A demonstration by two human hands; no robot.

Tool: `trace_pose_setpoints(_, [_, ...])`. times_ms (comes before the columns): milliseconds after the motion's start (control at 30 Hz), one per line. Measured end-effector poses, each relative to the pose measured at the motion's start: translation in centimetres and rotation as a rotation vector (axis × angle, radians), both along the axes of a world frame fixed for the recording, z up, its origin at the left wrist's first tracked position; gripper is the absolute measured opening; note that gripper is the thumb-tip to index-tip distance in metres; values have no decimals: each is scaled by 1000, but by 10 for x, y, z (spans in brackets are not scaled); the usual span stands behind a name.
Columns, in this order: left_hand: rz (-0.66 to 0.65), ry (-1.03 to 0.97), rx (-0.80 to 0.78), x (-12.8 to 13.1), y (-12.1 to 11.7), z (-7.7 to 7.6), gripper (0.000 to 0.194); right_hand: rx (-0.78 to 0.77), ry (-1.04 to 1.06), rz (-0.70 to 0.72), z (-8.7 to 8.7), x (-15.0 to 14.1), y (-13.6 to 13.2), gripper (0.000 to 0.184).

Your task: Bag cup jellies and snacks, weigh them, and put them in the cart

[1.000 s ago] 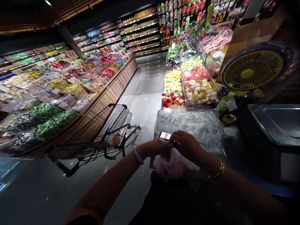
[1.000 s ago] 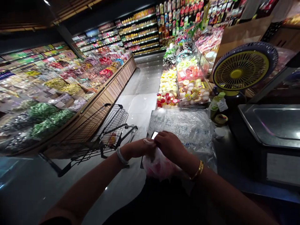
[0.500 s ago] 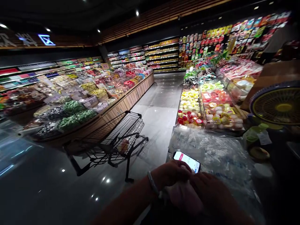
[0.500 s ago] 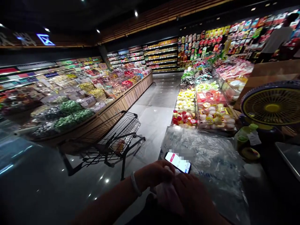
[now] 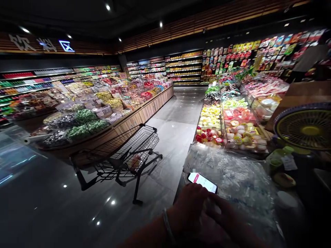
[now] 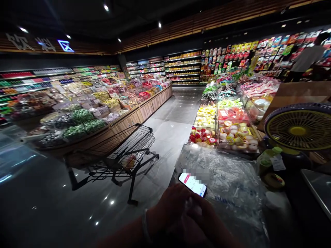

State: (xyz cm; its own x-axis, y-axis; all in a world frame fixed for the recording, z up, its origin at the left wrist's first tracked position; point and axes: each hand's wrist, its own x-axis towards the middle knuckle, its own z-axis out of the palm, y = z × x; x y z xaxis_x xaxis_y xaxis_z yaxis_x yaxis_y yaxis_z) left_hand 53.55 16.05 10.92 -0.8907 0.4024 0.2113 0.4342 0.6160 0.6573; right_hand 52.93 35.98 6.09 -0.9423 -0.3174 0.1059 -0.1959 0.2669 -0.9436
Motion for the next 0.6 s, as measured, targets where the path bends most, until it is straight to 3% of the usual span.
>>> trace_pose_setpoints(133, [103,424,-141,10,7,-17,24,-143,-240,78,11,-11,6,55])
trace_pose_setpoints(200, [122,558,-152,11,9,-20,22,-207,-369,147,23,-20,9,61])
trace_pose_setpoints(267, [94,631,-182,11,11,-20,17,-177,-431,218,32,-27,10,63])
trace_pose_setpoints(433, [-1,571,-286,8,12,-15,21,-10,-394,247,41,-34,12,51])
trace_pose_setpoints(600, [-43,476,-57,13,10,-8,25,81,-140,120,36,-31,23,36])
